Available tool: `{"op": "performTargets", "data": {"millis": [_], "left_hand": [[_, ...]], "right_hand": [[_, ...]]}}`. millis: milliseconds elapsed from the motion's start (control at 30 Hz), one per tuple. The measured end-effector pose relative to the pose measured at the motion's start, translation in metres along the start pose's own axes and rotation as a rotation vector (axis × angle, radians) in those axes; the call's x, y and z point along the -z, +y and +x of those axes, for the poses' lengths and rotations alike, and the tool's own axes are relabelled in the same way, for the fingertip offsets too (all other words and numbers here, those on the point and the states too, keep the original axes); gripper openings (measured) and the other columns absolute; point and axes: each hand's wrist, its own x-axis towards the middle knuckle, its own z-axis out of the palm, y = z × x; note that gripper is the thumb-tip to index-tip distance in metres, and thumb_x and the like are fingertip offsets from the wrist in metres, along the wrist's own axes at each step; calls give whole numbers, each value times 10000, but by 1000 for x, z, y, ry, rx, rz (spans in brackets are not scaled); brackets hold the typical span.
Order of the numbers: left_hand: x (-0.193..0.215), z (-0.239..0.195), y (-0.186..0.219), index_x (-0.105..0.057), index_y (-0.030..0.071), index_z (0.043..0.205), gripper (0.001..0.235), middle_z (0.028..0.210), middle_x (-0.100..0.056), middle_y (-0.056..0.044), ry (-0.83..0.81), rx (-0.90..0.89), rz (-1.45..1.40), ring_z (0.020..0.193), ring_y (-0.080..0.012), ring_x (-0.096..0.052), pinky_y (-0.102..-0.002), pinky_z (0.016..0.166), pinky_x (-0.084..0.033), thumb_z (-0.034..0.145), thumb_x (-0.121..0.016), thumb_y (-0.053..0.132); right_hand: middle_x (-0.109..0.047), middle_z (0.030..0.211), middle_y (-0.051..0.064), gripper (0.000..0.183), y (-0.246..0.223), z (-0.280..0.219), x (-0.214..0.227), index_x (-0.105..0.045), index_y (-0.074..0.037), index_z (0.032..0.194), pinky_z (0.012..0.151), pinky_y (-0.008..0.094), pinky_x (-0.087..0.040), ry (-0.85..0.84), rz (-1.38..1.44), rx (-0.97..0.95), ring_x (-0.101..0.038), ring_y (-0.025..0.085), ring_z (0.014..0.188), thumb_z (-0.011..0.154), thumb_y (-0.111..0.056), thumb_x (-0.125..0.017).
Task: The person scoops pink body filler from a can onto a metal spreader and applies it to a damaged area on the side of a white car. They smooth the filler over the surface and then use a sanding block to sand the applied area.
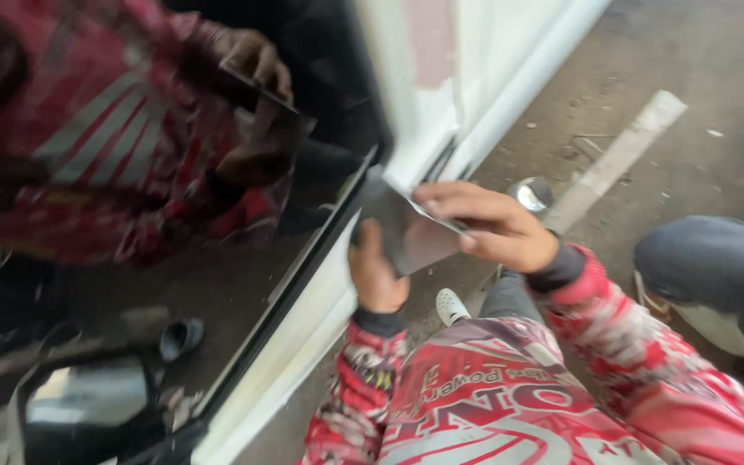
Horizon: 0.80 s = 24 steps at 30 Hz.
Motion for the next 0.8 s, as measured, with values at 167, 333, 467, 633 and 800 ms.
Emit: {"op": "performTargets", "data": {"millis": [167,333,467,633,800], "left_hand": [[-5,-4,2,-533,-79,1366,501,1293,-649,-169,13,-103,-14,1146,-282,-660,-408,984,-536,1028,-659,270],[-12,-12,22,-569,-65,1334,455,1273,-673,-154,-15,-172,0,1139,-268,-676,-393,978,-546,1018,-622,258],[-16,-25,17,-672,-53,1208,305,1107,-714,-151,-37,-509,701,971,-271,-694,-390,880,-555,1079,-566,202],[-36,-33,28,-657,-60,1218,280,1093,-692,-184,-102,-827,1102,988,-337,-700,-411,861,-552,1088,-531,154],[-33,-35,43,-647,-89,1216,376,1101,-715,-209,35,-937,936,955,-301,-742,-384,801,-603,1095,-513,240]], "right_hand": [[-494,1576,193,456,0,-7,-6,-599,-23,1408,1176,412,-372,-15,-92,-152,-469,312,1473,955,-50,-641],[-556,1502,169,424,-1,-16,0,-674,-57,1294,1007,367,-497,-84,-365,-339,-614,281,1301,871,-87,-688],[-559,1455,188,478,-11,-7,-15,-639,-64,1347,1153,473,-421,174,-577,-52,-530,394,1390,875,-99,-706],[-633,1336,172,457,-4,-9,-46,-692,-88,1257,1112,514,-441,85,-769,62,-547,442,1333,804,-124,-734],[-661,1402,175,402,36,-33,-48,-696,-79,1332,1142,507,-491,49,-274,-23,-624,361,1359,939,-156,-677]]}}
